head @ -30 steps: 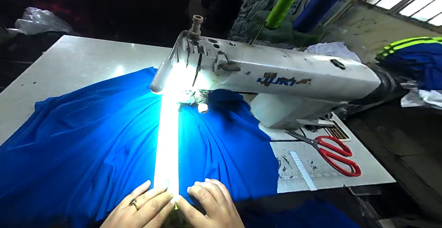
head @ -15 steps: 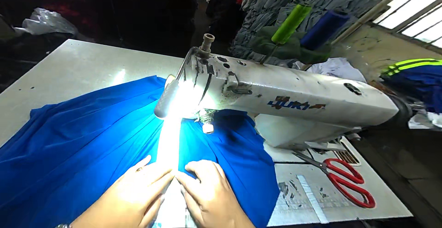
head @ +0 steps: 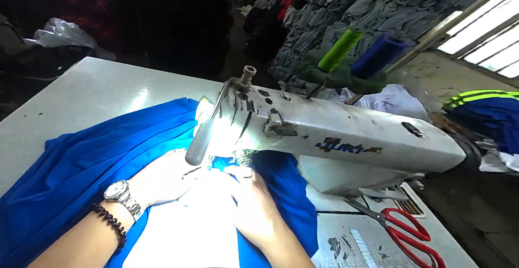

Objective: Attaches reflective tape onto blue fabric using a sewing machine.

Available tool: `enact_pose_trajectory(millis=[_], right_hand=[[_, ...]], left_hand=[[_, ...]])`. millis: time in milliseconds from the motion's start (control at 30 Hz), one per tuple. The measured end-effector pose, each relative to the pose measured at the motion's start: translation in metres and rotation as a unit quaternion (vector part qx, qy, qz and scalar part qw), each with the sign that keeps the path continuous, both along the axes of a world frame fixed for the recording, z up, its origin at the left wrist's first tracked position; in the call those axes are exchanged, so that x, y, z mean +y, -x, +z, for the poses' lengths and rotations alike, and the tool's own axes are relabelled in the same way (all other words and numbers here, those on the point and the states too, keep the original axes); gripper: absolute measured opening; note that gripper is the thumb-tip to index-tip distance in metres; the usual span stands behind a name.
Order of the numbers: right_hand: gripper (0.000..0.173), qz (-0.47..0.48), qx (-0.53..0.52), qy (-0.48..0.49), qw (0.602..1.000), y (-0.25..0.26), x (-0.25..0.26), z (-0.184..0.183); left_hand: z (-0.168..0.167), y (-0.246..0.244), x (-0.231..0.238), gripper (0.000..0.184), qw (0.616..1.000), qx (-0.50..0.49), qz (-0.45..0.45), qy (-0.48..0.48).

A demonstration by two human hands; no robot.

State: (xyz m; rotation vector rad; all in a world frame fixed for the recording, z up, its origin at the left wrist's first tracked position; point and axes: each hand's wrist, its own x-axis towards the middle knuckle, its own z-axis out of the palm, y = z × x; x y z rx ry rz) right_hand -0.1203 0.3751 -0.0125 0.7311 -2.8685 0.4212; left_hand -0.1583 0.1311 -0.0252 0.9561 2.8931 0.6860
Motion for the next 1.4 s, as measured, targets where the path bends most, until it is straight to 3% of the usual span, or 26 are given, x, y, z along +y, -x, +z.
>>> enact_pose_trajectory(millis=[100, 267, 367, 433, 500, 567, 633, 700, 867, 967, 1033, 1100, 1167, 1200, 1300, 1400], right_hand=[[0.029, -0.027, 0.142, 0.101, 0.984, -0.022, 0.043, 0.017], [0.023, -0.128, 0.239, 0.100, 0.957, -0.038, 0.158, 0.086], [0.032, -0.207, 0.309, 0.147, 0.917, -0.013, 0.227, 0.118], [0.046, -0.287, 0.274, 0.165, 0.903, 0.018, 0.269, 0.141], [0.056, -0.382, 0.165, 0.160, 0.895, 0.054, 0.293, 0.163], [0.061, -0.462, 0.052, 0.125, 0.876, 0.085, 0.309, 0.172], [0.057, -0.486, 0.010, 0.073, 0.871, 0.095, 0.316, 0.172], [0.056, -0.479, 0.044, 0.091, 0.872, 0.079, 0.309, 0.161], [0.054, -0.421, 0.219, 0.255, 0.842, 0.043, 0.320, 0.087], [0.051, -0.371, 0.284, 0.209, 0.859, 0.012, 0.297, 0.072], [0.050, -0.264, 0.304, 0.153, 0.902, -0.022, 0.240, 0.065], [0.038, -0.139, 0.170, 0.134, 0.966, -0.049, 0.165, 0.045], [0.054, -0.073, -0.049, 0.099, 0.991, -0.048, 0.101, 0.026], [0.062, -0.062, -0.096, 0.071, 0.991, -0.035, 0.081, 0.015], [0.060, -0.078, -0.015, -0.024, 0.997, 0.044, 0.056, -0.012], [0.055, -0.165, -0.212, -0.131, 0.954, 0.099, 0.031, 0.030]], left_hand=[[-0.001, 0.001, -0.002, 0.042, 1.000, -0.004, -0.009, 0.001], [0.017, -0.007, 0.006, 0.038, 1.000, 0.003, -0.013, -0.027], [0.009, -0.003, 0.003, 0.041, 1.000, -0.030, 0.004, 0.005], [0.010, -0.003, 0.003, 0.042, 0.999, -0.046, 0.009, 0.024], [0.011, -0.003, 0.004, 0.041, 0.999, -0.040, 0.009, 0.027], [0.012, -0.004, 0.004, 0.042, 0.998, -0.049, 0.012, 0.032], [0.013, -0.003, 0.004, 0.042, 0.998, -0.057, 0.019, 0.036], [0.012, -0.003, 0.005, 0.041, 0.998, -0.050, 0.019, 0.030], [0.011, -0.001, 0.004, 0.042, 0.998, -0.048, 0.022, 0.032], [0.014, 0.000, 0.005, 0.043, 0.999, -0.020, 0.020, 0.043], [0.028, 0.002, 0.010, 0.044, 0.998, -0.010, 0.025, 0.061], [0.025, 0.008, 0.011, 0.046, 0.996, -0.019, 0.041, 0.079], [0.009, 0.015, 0.011, 0.046, 0.996, -0.037, 0.062, 0.057], [0.004, 0.019, 0.010, 0.049, 0.995, -0.048, 0.069, 0.048], [0.015, 0.036, 0.005, 0.045, 0.992, -0.075, 0.100, 0.028], [-0.020, 0.059, -0.008, 0.037, 0.994, 0.068, 0.088, 0.013]])
